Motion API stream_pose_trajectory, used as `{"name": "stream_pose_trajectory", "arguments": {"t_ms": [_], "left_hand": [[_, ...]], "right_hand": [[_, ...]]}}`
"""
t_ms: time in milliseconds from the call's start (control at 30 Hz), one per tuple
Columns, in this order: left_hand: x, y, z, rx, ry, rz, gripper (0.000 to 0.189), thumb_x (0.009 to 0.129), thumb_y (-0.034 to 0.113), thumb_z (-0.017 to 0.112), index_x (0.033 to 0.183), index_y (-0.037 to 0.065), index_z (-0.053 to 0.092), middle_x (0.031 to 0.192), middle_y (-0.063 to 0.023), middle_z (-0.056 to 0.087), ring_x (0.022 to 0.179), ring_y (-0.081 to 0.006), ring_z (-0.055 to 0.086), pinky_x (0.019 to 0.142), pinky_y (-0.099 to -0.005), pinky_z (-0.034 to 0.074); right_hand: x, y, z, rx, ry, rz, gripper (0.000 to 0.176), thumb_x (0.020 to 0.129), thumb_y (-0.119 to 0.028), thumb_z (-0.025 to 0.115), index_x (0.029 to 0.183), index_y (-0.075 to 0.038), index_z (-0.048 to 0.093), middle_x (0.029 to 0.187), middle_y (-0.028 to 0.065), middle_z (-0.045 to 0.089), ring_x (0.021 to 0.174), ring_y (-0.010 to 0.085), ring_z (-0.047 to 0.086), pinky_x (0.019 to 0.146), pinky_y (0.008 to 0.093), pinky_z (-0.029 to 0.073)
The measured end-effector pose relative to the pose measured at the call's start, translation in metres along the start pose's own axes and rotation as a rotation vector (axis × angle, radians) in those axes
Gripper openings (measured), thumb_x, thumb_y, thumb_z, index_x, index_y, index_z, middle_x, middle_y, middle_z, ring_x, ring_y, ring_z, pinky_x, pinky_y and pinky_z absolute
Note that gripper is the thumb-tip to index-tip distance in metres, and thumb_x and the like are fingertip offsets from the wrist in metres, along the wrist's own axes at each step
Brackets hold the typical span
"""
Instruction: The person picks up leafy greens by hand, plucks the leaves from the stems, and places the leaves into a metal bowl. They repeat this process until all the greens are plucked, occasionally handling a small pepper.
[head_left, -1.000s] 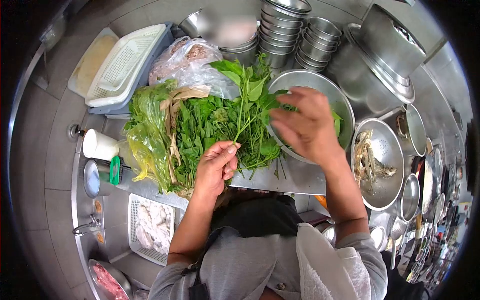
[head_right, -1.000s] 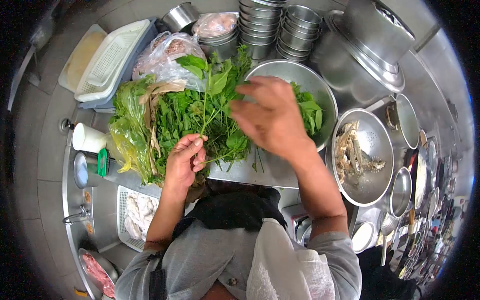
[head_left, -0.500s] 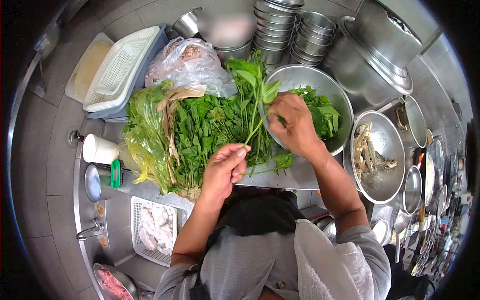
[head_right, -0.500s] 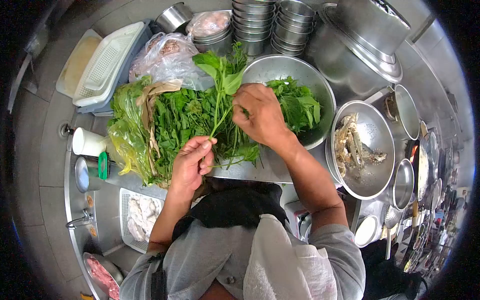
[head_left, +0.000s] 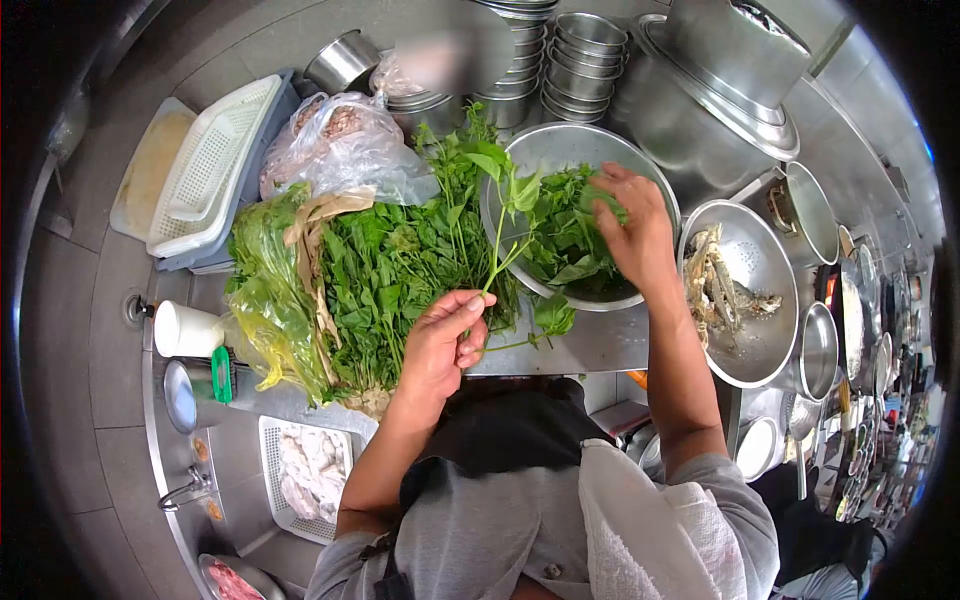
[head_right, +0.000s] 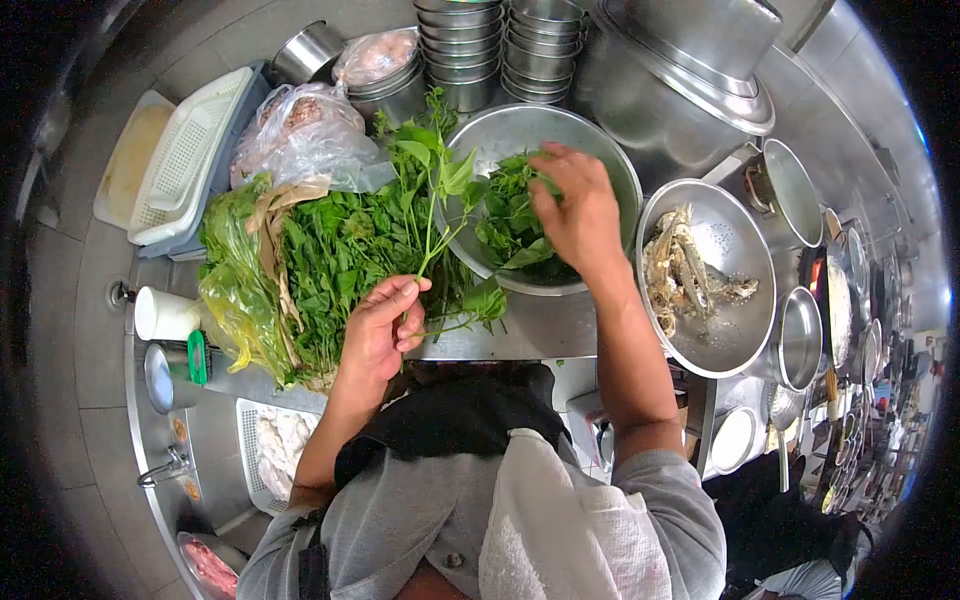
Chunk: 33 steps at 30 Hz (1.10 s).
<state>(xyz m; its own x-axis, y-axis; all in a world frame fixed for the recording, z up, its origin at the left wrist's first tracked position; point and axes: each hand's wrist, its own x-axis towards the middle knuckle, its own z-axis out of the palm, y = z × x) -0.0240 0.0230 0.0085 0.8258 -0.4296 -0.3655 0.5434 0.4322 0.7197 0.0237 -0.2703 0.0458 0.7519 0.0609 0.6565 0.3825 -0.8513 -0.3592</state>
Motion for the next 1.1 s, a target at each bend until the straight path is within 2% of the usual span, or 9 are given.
{"name": "stream_pose_trajectory", "arguments": {"t_ms": [200,433,533,633,733,833,933,1033,1100], "left_hand": [[-0.008,-0.002,0.000,0.045,-0.036,-0.010,0.017,0.100,0.020,0.063,0.108,0.005,0.068,0.063,0.0010,0.049,0.053,-0.0051,0.036,0.044,-0.0199,0.027],[-0.017,-0.001,-0.005,0.055,-0.036,0.024,0.019,0.099,0.019,0.064,0.109,0.004,0.068,0.063,-0.0008,0.050,0.053,-0.0067,0.038,0.045,-0.0209,0.028],[-0.021,0.001,-0.002,0.071,-0.001,-0.019,0.018,0.099,0.020,0.064,0.108,0.004,0.068,0.063,-0.0005,0.050,0.053,-0.0064,0.038,0.045,-0.0208,0.028],[-0.021,-0.001,-0.002,0.102,0.014,-0.028,0.018,0.100,0.020,0.063,0.108,0.004,0.068,0.063,-0.0002,0.050,0.053,-0.0061,0.037,0.045,-0.0207,0.028],[-0.019,-0.002,-0.004,0.086,0.010,0.032,0.017,0.100,0.019,0.064,0.107,0.004,0.069,0.065,0.0013,0.051,0.053,-0.0044,0.038,0.043,-0.0199,0.027],[-0.019,0.000,-0.009,0.201,0.081,0.059,0.017,0.099,0.019,0.065,0.107,0.004,0.069,0.065,0.0008,0.052,0.053,-0.0053,0.039,0.044,-0.0208,0.027],[-0.021,0.003,-0.010,0.415,0.172,0.109,0.018,0.099,0.018,0.066,0.108,0.002,0.069,0.069,0.0015,0.056,0.056,-0.0050,0.043,0.048,-0.0210,0.033],[-0.014,-0.009,-0.014,0.601,0.231,0.348,0.019,0.099,0.015,0.066,0.111,0.000,0.070,0.076,0.0019,0.061,0.062,-0.0048,0.048,0.055,-0.0213,0.039],[-0.018,-0.007,-0.013,0.677,0.243,0.340,0.019,0.099,0.013,0.066,0.112,0.000,0.070,0.081,0.0019,0.063,0.065,-0.0050,0.050,0.059,-0.0214,0.041]], "right_hand": [[0.028,-0.057,-0.008,0.111,-0.086,-0.236,0.046,0.082,-0.011,0.074,0.127,-0.012,0.067,0.135,0.0108,0.061,0.126,0.0347,0.054,0.103,0.0460,0.045],[0.028,-0.061,0.005,0.023,-0.131,-0.372,0.028,0.080,-0.016,0.077,0.107,-0.012,0.071,0.133,0.0086,0.061,0.127,0.0322,0.054,0.100,0.0455,0.045],[0.026,-0.058,0.016,0.083,-0.090,-0.408,0.020,0.078,-0.009,0.077,0.097,-0.011,0.070,0.133,0.0063,0.062,0.125,0.0326,0.057,0.095,0.0463,0.046],[0.025,-0.059,0.020,0.140,-0.079,-0.401,0.016,0.076,-0.004,0.073,0.090,-0.009,0.067,0.123,0.0077,0.067,0.118,0.0319,0.061,0.095,0.0444,0.047],[0.023,-0.045,0.023,0.293,-0.060,-0.236,0.015,0.074,-0.003,0.071,0.087,-0.008,0.066,0.110,0.0090,0.071,0.107,0.0307,0.064,0.092,0.0430,0.049],[0.029,-0.011,0.013,0.099,0.083,-0.062,0.013,0.075,-0.003,0.070,0.088,-0.007,0.066,0.107,0.0129,0.072,0.099,0.0331,0.064,0.090,0.0419,0.050],[0.029,-0.015,-0.007,-0.126,0.069,-0.104,0.023,0.079,-0.011,0.074,0.102,-0.012,0.074,0.127,0.0101,0.066,0.117,0.0331,0.060,0.097,0.0453,0.047],[0.030,-0.054,-0.022,-0.100,-0.066,-0.330,0.024,0.080,-0.010,0.074,0.103,-0.013,0.076,0.137,0.0110,0.061,0.130,0.0353,0.053,0.108,0.0496,0.041],[0.029,-0.062,-0.015,-0.125,-0.173,-0.404,0.022,0.080,-0.011,0.074,0.101,-0.015,0.076,0.140,0.0090,0.059,0.136,0.0362,0.048,0.109,0.0525,0.039]]}}
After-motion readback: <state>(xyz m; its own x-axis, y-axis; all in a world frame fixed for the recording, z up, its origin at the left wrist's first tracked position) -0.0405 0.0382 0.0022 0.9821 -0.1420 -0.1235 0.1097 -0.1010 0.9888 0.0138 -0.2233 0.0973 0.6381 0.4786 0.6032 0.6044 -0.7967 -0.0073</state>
